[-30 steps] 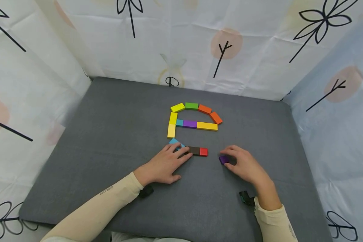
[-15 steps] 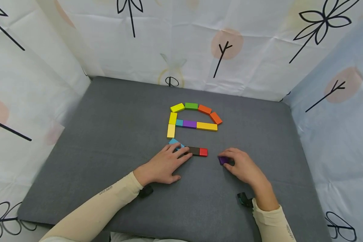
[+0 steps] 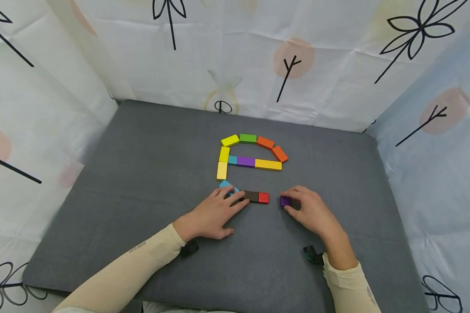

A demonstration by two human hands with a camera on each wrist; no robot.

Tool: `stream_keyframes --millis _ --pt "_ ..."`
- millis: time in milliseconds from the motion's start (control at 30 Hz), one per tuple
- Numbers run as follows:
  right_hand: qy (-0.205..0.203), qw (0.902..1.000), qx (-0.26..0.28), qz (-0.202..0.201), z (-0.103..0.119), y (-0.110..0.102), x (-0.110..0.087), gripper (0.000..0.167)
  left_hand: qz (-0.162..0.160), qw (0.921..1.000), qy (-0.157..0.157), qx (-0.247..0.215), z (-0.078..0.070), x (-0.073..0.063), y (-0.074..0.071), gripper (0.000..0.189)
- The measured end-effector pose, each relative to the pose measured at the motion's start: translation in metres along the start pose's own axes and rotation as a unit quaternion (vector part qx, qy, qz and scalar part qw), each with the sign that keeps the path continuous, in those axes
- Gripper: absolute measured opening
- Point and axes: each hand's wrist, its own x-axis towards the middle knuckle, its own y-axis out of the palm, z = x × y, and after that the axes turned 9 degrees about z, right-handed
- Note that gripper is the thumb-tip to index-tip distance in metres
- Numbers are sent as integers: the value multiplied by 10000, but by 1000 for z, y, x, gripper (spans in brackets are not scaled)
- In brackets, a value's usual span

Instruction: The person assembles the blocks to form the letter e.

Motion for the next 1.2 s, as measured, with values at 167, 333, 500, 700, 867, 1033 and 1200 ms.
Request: stream_keyframes --millis 167,333,500,700,867,1033,1200 --pt "-70 9999 -1 -81 5 3 4 38 -14 10000 -4 38 -1 -1 1 87" --pt "-81 9999 -15 -116 9 4 9 37 -32 10000 -11 46 -1 -1 1 87" --pt "-96 9998 -70 -145 10 6 14 36 24 10000 -34 51 -2 -1 0 88" --pt "-108 9998 -25 -142 12 10 21 34 -80 9999 3 65 -2 -1 0 88" --pt "-78 9999 -67 -56 15 14 26 34 -6 10000 -17 12 -1 -1 0 89" --pt "-5 10000 -80 -1 16 17 29 34 -8 10000 -8 7 0 -1 1 89" --pt "-29 9999 -103 19 14 19 31 33 2 10000 -32 -4 0 -1 2 89"
